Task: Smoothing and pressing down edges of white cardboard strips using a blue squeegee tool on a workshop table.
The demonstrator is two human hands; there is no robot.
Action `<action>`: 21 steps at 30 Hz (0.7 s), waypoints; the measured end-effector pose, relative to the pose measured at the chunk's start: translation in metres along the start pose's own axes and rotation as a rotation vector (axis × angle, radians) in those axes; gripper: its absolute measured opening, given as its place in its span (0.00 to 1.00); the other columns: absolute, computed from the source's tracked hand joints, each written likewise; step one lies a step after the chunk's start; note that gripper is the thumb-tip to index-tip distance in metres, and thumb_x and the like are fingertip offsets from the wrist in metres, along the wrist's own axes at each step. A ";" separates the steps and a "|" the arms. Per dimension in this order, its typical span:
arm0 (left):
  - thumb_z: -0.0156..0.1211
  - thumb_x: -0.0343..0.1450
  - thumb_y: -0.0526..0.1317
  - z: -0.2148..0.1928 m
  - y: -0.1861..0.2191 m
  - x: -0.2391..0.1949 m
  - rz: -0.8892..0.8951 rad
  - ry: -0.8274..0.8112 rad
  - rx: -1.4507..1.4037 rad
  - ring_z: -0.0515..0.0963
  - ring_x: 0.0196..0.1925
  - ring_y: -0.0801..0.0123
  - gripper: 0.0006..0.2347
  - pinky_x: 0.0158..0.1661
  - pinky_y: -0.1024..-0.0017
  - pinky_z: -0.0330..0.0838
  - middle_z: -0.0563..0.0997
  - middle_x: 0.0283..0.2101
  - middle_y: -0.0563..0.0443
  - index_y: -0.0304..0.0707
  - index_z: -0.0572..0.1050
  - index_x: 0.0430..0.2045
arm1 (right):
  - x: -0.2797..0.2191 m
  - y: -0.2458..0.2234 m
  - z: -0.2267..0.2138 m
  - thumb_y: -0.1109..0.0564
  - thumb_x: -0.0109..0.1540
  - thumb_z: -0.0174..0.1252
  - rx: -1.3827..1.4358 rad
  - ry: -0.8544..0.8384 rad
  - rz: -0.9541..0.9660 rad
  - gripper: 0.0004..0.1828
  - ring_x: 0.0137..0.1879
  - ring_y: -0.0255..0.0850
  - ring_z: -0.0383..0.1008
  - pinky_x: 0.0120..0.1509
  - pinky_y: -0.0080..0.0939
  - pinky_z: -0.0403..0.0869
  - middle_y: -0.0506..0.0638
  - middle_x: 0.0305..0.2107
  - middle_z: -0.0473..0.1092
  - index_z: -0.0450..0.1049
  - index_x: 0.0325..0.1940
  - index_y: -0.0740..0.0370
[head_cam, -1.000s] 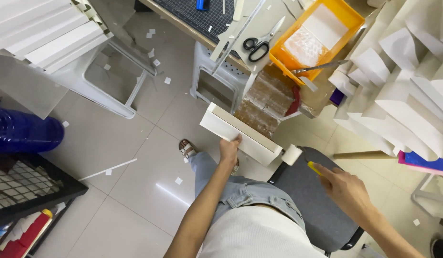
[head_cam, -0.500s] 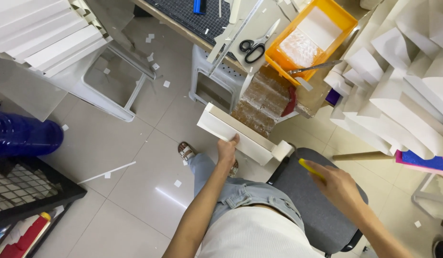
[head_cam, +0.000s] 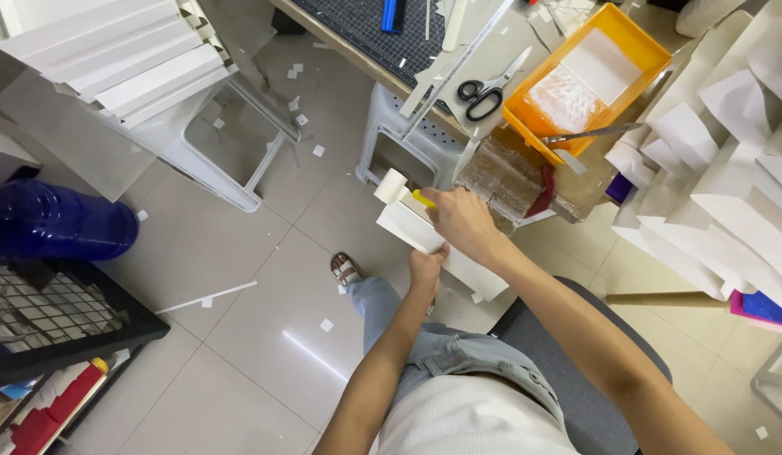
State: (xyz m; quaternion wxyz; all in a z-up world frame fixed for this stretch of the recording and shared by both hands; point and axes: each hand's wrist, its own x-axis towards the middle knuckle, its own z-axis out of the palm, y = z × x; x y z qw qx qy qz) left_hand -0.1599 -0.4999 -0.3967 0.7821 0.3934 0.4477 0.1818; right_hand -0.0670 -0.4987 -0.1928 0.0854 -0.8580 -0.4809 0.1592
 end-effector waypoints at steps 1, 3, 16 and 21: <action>0.72 0.66 0.31 0.001 0.001 0.002 0.012 -0.005 -0.001 0.76 0.56 0.55 0.21 0.59 0.55 0.68 0.80 0.46 0.35 0.22 0.72 0.51 | 0.000 0.002 0.000 0.56 0.63 0.56 0.005 -0.007 -0.003 0.18 0.36 0.55 0.82 0.37 0.53 0.81 0.57 0.33 0.79 0.74 0.58 0.48; 0.72 0.66 0.32 -0.002 -0.008 0.002 0.014 -0.011 0.004 0.76 0.56 0.56 0.20 0.59 0.55 0.68 0.80 0.46 0.36 0.22 0.73 0.50 | -0.021 0.012 -0.001 0.56 0.63 0.56 0.015 -0.018 0.002 0.18 0.37 0.57 0.82 0.36 0.55 0.80 0.58 0.34 0.79 0.73 0.57 0.49; 0.69 0.62 0.28 -0.012 -0.002 -0.007 -0.060 -0.006 -0.279 0.79 0.51 0.60 0.18 0.56 0.68 0.74 0.81 0.51 0.42 0.22 0.76 0.46 | -0.207 0.098 -0.078 0.48 0.63 0.55 0.128 -0.277 0.618 0.24 0.49 0.43 0.79 0.50 0.41 0.75 0.45 0.47 0.77 0.69 0.65 0.35; 0.67 0.69 0.35 -0.045 0.022 -0.052 0.042 -0.104 0.125 0.72 0.60 0.61 0.22 0.62 0.56 0.65 0.77 0.54 0.45 0.34 0.71 0.57 | -0.127 0.082 -0.054 0.62 0.58 0.62 1.129 0.083 0.542 0.18 0.18 0.30 0.58 0.18 0.28 0.59 0.44 0.17 0.57 0.73 0.51 0.72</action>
